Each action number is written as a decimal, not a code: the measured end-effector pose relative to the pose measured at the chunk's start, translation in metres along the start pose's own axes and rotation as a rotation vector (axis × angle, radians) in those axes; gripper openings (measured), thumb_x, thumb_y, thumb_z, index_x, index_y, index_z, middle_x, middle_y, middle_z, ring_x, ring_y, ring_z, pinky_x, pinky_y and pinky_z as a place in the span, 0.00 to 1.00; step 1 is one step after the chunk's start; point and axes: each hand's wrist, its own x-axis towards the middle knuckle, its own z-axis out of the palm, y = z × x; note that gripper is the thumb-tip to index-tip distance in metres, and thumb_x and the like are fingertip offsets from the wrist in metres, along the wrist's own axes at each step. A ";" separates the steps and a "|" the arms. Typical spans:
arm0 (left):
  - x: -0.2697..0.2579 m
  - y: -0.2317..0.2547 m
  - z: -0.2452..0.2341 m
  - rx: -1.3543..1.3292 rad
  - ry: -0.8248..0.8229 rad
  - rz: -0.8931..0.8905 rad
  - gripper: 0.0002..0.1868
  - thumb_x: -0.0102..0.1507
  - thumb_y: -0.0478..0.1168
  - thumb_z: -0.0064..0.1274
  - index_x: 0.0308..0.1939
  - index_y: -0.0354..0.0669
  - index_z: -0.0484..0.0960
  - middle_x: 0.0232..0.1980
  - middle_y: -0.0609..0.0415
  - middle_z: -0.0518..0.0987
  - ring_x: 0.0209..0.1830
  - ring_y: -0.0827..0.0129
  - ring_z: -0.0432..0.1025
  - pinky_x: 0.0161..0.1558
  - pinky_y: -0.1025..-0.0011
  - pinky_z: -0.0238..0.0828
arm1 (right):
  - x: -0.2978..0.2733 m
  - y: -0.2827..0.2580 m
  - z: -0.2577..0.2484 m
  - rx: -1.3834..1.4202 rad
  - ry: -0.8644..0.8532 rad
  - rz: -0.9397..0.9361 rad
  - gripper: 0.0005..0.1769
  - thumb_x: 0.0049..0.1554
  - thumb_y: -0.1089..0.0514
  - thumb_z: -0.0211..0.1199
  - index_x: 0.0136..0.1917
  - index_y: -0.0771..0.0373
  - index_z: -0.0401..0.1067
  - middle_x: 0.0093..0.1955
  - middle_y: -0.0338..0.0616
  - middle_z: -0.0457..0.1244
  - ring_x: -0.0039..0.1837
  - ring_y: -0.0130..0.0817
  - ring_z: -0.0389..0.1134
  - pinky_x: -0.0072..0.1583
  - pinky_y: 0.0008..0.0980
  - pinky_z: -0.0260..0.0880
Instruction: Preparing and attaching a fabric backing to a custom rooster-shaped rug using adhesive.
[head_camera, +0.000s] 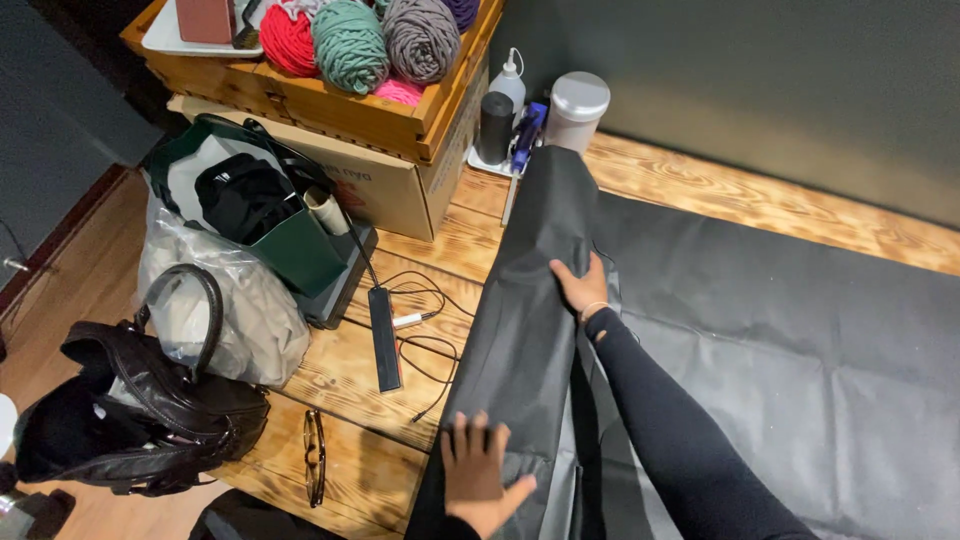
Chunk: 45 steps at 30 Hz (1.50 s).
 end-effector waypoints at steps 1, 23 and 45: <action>0.008 -0.005 -0.007 0.004 -0.006 0.007 0.47 0.55 0.63 0.65 0.71 0.52 0.62 0.78 0.42 0.50 0.80 0.34 0.35 0.73 0.32 0.29 | -0.005 0.008 -0.009 0.001 0.009 0.005 0.61 0.46 0.36 0.75 0.78 0.70 0.50 0.74 0.62 0.59 0.75 0.49 0.61 0.71 0.38 0.61; 0.094 0.088 -0.079 -0.261 0.204 0.201 0.27 0.58 0.38 0.53 0.61 0.34 0.70 0.61 0.38 0.75 0.59 0.42 0.72 0.58 0.52 0.69 | -0.152 -0.112 -0.092 -0.024 -0.319 0.309 0.52 0.53 0.27 0.61 0.77 0.64 0.57 0.71 0.55 0.60 0.73 0.43 0.61 0.69 0.41 0.62; 0.148 0.111 -0.034 -1.141 -0.178 0.141 0.27 0.65 0.60 0.54 0.49 0.38 0.79 0.45 0.54 0.79 0.49 0.72 0.71 0.56 0.72 0.66 | -0.130 -0.193 -0.290 -0.243 0.070 -0.210 0.28 0.54 0.66 0.52 0.68 0.63 0.67 0.55 0.56 0.69 0.59 0.45 0.70 0.62 0.35 0.68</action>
